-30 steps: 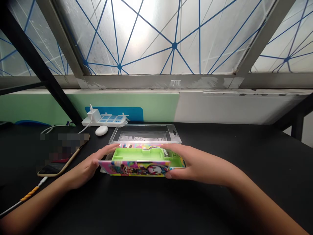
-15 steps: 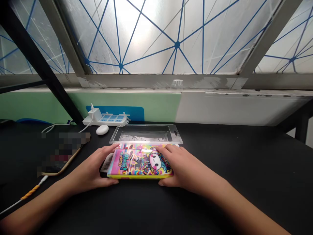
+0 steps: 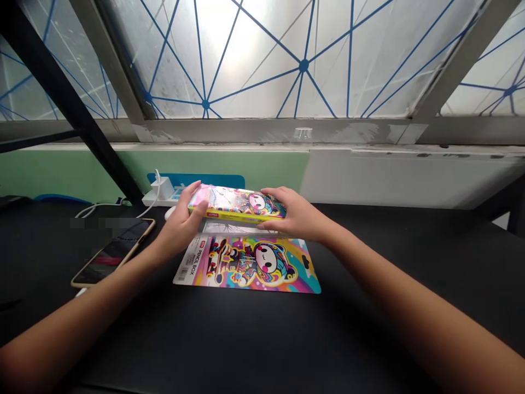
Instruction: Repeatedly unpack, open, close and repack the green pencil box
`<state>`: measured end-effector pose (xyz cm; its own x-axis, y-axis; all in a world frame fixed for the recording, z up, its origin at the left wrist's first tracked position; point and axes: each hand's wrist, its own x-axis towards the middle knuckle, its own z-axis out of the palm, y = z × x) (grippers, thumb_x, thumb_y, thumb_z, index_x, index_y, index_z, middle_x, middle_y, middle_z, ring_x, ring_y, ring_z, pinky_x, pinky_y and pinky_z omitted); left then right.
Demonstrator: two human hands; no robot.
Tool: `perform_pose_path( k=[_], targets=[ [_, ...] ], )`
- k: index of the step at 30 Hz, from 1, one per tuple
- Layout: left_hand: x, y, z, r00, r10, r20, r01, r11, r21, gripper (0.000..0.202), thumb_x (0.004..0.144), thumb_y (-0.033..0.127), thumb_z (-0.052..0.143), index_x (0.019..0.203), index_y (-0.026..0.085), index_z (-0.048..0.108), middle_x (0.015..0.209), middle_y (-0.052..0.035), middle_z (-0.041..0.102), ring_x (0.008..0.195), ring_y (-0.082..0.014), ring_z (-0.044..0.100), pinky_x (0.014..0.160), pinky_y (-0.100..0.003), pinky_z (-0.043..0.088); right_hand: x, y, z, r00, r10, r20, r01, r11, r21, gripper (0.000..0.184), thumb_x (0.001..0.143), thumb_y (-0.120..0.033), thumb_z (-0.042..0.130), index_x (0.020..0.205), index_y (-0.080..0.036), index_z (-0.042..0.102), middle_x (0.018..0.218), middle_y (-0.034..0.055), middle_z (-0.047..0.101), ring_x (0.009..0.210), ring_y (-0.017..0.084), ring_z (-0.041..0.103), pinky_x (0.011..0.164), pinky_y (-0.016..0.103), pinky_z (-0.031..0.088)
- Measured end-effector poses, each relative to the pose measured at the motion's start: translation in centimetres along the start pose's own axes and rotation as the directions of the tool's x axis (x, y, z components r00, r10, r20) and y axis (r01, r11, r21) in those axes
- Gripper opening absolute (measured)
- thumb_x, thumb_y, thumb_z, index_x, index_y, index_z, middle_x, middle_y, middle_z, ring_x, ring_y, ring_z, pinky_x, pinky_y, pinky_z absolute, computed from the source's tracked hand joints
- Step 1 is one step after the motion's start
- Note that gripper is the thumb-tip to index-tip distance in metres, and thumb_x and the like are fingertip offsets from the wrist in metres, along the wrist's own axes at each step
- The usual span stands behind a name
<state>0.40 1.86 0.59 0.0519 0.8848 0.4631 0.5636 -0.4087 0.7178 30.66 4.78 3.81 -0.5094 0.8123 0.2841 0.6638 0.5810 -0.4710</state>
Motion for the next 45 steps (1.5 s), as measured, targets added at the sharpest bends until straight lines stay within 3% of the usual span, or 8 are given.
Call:
perform_pose_path(
  k=[3, 9, 21, 27, 31, 36, 41, 45],
  targets=[
    [-0.3, -1.9, 0.6, 0.992, -0.120, -0.028, 0.115, 0.983, -0.141, 0.065, 0.105, 0.057, 0.041, 0.158, 0.022, 0.027, 0.166, -0.0172, 0.032, 0.154, -0.0321, 0.029, 0.124, -0.055, 0.027, 0.9, 0.7, 1.0, 1.000, 0.006, -0.016, -0.006, 1.000, -0.029, 0.079, 0.078, -0.055, 0.077, 0.146, -0.022, 0.053, 0.137, 0.0147, 0.059, 0.128, 0.035, 0.054, 0.109, 0.052, 0.046],
    [-1.1, -3.7, 0.3, 0.932, -0.337, 0.131, 0.362, 0.876, -0.320, 0.072, 0.102, 0.056, 0.047, 0.159, 0.022, 0.019, 0.155, -0.0200, 0.047, 0.138, -0.0319, 0.054, 0.111, -0.048, 0.047, 0.3, 1.7, 2.0, 0.984, 0.066, 0.164, -0.054, 0.996, -0.072, 0.080, 0.079, -0.067, 0.071, 0.146, -0.027, 0.055, 0.137, 0.0144, 0.061, 0.127, 0.038, 0.055, 0.104, 0.058, 0.046],
    [-1.7, -4.3, 1.1, 0.987, -0.094, 0.132, 0.105, 0.991, -0.083, 0.055, 0.096, 0.038, 0.061, 0.147, 0.023, 0.046, 0.156, -0.0125, 0.044, 0.142, -0.0303, 0.046, 0.118, -0.046, 0.038, -1.3, -0.7, 5.2, 0.991, -0.131, 0.017, 0.121, 0.849, -0.515, 0.053, 0.102, -0.057, 0.043, 0.134, -0.020, 0.064, 0.160, 0.0198, 0.040, 0.145, 0.040, 0.038, 0.119, 0.067, 0.022],
    [-0.9, -4.2, 0.6, 0.958, -0.275, 0.077, 0.278, 0.960, -0.027, 0.065, 0.094, 0.041, 0.060, 0.150, 0.017, 0.040, 0.126, -0.0133, 0.061, 0.087, -0.0206, 0.064, 0.085, -0.039, 0.052, -3.7, -6.0, 8.3, 0.882, -0.451, 0.134, 0.469, 0.819, -0.332, 0.038, 0.103, -0.044, 0.049, 0.127, -0.019, 0.067, 0.140, 0.0152, 0.063, 0.130, 0.032, 0.054, 0.115, 0.055, 0.035],
    [-0.4, -4.3, -0.1, 0.954, -0.260, 0.150, 0.267, 0.963, -0.029, 0.058, 0.094, 0.040, 0.058, 0.144, 0.014, 0.045, 0.078, 0.0019, 0.058, 0.070, -0.0179, 0.059, 0.068, -0.030, 0.047, -4.2, -7.5, 9.2, 0.881, -0.266, 0.390, 0.316, 0.946, -0.068, 0.072, 0.099, -0.064, 0.048, 0.156, -0.020, 0.044, 0.166, 0.0140, 0.037, 0.153, 0.035, 0.030, 0.121, 0.056, 0.030],
    [-0.1, -4.5, -0.2, 0.958, -0.243, 0.154, 0.247, 0.969, -0.007, 0.037, 0.093, 0.038, 0.053, 0.122, 0.016, 0.060, 0.066, 0.0050, 0.052, 0.061, -0.0160, 0.056, 0.060, -0.027, 0.044, -4.1, -7.3, 8.5, 0.828, -0.119, 0.548, 0.139, 0.990, 0.005, 0.098, 0.092, -0.078, 0.045, 0.166, -0.023, 0.014, 0.174, 0.0078, 0.001, 0.159, 0.037, 0.001, 0.127, 0.059, 0.005],
    [0.3, -4.8, -1.3, 0.962, -0.236, 0.141, 0.220, 0.968, 0.120, 0.032, 0.094, 0.037, 0.049, 0.113, 0.017, 0.065, 0.071, 0.0012, 0.059, 0.066, -0.0199, 0.061, 0.066, -0.032, 0.048, -5.0, -8.5, 6.4, 0.827, -0.157, 0.539, 0.131, 0.988, 0.087, 0.096, 0.083, -0.080, 0.059, 0.158, -0.023, 0.042, 0.168, 0.0127, 0.034, 0.152, 0.041, 0.028, 0.124, 0.057, 0.019],
    [0.0, -4.4, -1.8, 0.987, -0.133, 0.090, 0.102, 0.951, 0.292, 0.032, 0.095, 0.034, 0.052, 0.118, 0.019, 0.068, 0.116, -0.0103, 0.062, 0.107, -0.0291, 0.062, 0.098, -0.044, 0.047, -5.2, -8.9, 6.2, 0.853, -0.203, 0.481, 0.129, 0.975, 0.183, 0.052, 0.092, -0.066, 0.061, 0.125, -0.027, 0.069, 0.125, 0.0078, 0.067, 0.114, 0.027, 0.061, 0.097, 0.041, 0.050]
  ],
)
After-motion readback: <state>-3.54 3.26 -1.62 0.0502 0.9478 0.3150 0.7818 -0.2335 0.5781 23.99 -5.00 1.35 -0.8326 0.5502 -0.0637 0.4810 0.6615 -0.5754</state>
